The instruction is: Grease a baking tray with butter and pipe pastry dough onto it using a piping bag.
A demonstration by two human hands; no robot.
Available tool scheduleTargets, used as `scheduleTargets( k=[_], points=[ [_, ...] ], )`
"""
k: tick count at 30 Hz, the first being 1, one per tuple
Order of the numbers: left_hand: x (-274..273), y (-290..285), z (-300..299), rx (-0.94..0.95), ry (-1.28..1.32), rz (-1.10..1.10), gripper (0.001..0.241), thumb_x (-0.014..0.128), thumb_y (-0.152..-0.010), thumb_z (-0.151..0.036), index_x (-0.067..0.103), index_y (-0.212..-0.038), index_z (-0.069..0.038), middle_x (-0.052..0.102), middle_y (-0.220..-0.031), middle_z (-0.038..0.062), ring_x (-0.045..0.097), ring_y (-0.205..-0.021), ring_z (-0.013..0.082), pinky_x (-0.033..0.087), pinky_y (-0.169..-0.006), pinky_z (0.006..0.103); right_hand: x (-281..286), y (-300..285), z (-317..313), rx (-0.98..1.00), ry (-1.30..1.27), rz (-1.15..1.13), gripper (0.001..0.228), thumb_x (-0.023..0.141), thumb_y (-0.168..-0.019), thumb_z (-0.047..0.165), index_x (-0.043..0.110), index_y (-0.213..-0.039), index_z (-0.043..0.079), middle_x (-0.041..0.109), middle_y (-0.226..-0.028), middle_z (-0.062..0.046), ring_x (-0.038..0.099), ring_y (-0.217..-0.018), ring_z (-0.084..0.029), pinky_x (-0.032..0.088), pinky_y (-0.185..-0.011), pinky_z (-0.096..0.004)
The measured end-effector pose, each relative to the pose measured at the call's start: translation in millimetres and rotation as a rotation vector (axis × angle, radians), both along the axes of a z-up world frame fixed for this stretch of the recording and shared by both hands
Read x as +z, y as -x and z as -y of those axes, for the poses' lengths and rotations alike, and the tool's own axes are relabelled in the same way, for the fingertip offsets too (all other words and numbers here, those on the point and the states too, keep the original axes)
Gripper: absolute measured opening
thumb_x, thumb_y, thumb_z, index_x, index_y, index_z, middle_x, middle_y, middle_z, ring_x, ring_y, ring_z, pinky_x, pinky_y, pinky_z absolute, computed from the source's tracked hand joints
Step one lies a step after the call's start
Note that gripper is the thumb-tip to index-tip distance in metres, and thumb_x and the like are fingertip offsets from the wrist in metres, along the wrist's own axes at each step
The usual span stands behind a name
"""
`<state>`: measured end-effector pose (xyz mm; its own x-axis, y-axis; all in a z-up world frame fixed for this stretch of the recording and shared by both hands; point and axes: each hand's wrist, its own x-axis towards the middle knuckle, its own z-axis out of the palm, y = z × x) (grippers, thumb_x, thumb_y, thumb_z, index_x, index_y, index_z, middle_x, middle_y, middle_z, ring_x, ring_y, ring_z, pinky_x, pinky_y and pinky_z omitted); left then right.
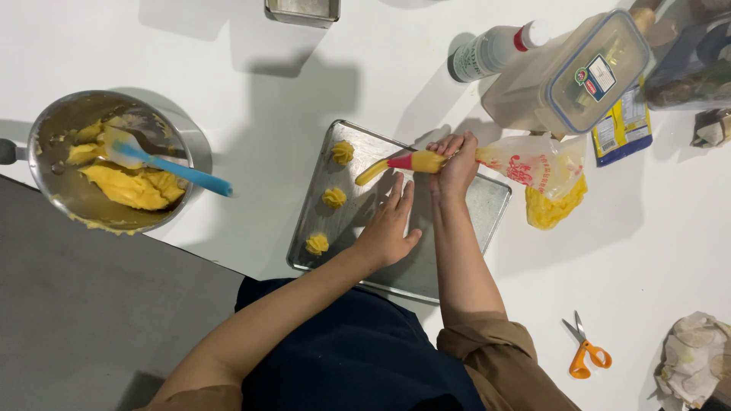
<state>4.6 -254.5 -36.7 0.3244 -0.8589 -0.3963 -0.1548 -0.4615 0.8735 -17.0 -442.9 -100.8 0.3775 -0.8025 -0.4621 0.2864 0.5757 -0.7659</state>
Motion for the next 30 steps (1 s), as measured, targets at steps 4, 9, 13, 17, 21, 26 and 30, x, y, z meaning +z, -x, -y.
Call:
scheduleTargets(
  k=[4, 9, 13, 17, 21, 26, 30],
  points=[
    [-2.7, 1.2, -1.2, -0.018, -0.028, -0.042, 0.098, 0.071, -0.085, -0.023, 0.01, -0.16, -0.001, 0.002, -0.17, 0.024, 0.042, -0.138, 0.0522, 0.038, -0.113, 0.0531, 2.3, -1.0, 0.4, -0.001, 0.015, -0.02, 0.046, 0.044, -0.104, 0.025, 0.038, -0.062, 0.009, 0.041, -0.061, -0.009, 0.049, -0.065, -0.026, 0.052, -0.075, -0.044],
    [-9.8, 8.8, -5.8, 0.007, 0.054, 0.025, 0.099, 0.073, -0.086, -0.023, 0.013, -0.16, 0.0, 0.005, -0.168, 0.027, 0.04, -0.139, 0.0541, 0.037, -0.114, 0.0542, -1.5, 0.6, 0.4, 0.005, 0.086, -0.033, 0.048, 0.044, -0.106, 0.026, 0.04, -0.061, 0.009, 0.044, -0.062, -0.01, 0.051, -0.066, -0.026, 0.052, -0.077, -0.043],
    [-16.3, 15.5, -10.2, 0.001, 0.028, -0.003, 0.097, 0.074, -0.084, -0.025, 0.017, -0.159, 0.001, 0.006, -0.168, 0.027, 0.04, -0.138, 0.0543, 0.037, -0.113, 0.054, 4.9, -2.7, -15.4, 0.04, 0.138, 0.006, 0.052, 0.042, -0.109, 0.028, 0.041, -0.061, 0.009, 0.047, -0.062, -0.011, 0.053, -0.069, -0.026, 0.052, -0.08, -0.042],
    [-34.2, 25.0, -18.4, -0.112, 0.026, 0.088, 0.077, 0.073, -0.086, -0.027, 0.039, -0.148, 0.003, 0.031, -0.157, 0.03, 0.045, -0.136, 0.0509, 0.038, -0.113, 0.0527, 38.4, -9.6, -44.4, 0.238, 0.446, -0.182, 0.057, 0.033, -0.113, 0.033, 0.046, -0.064, 0.007, 0.053, -0.067, -0.011, 0.056, -0.074, -0.023, 0.051, -0.084, -0.038],
    [-29.4, 24.8, -30.7, -0.177, 0.114, 0.064, 0.062, 0.069, -0.089, -0.027, 0.053, -0.137, 0.007, 0.06, -0.138, 0.03, 0.058, -0.124, 0.0454, 0.043, -0.112, 0.0477, 73.6, -13.5, -61.1, 0.362, 0.62, -0.157, 0.052, 0.035, -0.112, 0.031, 0.051, -0.07, 0.005, 0.055, -0.073, -0.011, 0.057, -0.078, -0.022, 0.055, -0.083, -0.039],
    [-18.3, 24.4, -42.9, -0.175, 0.054, 0.042, 0.061, 0.069, -0.088, -0.026, 0.054, -0.137, 0.007, 0.06, -0.137, 0.028, 0.056, -0.123, 0.0467, 0.044, -0.106, 0.0474, 71.4, 8.6, -35.9, 0.15, 0.619, -0.037, 0.052, 0.035, -0.113, 0.034, 0.048, -0.071, 0.006, 0.055, -0.071, -0.011, 0.058, -0.078, -0.025, 0.056, -0.092, -0.045],
    [-14.3, 38.1, -58.4, -0.084, 0.121, 0.05, 0.069, 0.07, -0.089, -0.026, 0.046, -0.145, 0.006, 0.055, -0.141, 0.028, 0.053, -0.13, 0.0455, 0.043, -0.108, 0.0481, 75.1, 32.9, -27.7, -0.006, 0.315, 0.142, 0.057, 0.039, -0.116, 0.034, 0.045, -0.067, 0.006, 0.054, -0.073, -0.013, 0.057, -0.082, -0.03, 0.052, -0.094, -0.048]
  ],
)
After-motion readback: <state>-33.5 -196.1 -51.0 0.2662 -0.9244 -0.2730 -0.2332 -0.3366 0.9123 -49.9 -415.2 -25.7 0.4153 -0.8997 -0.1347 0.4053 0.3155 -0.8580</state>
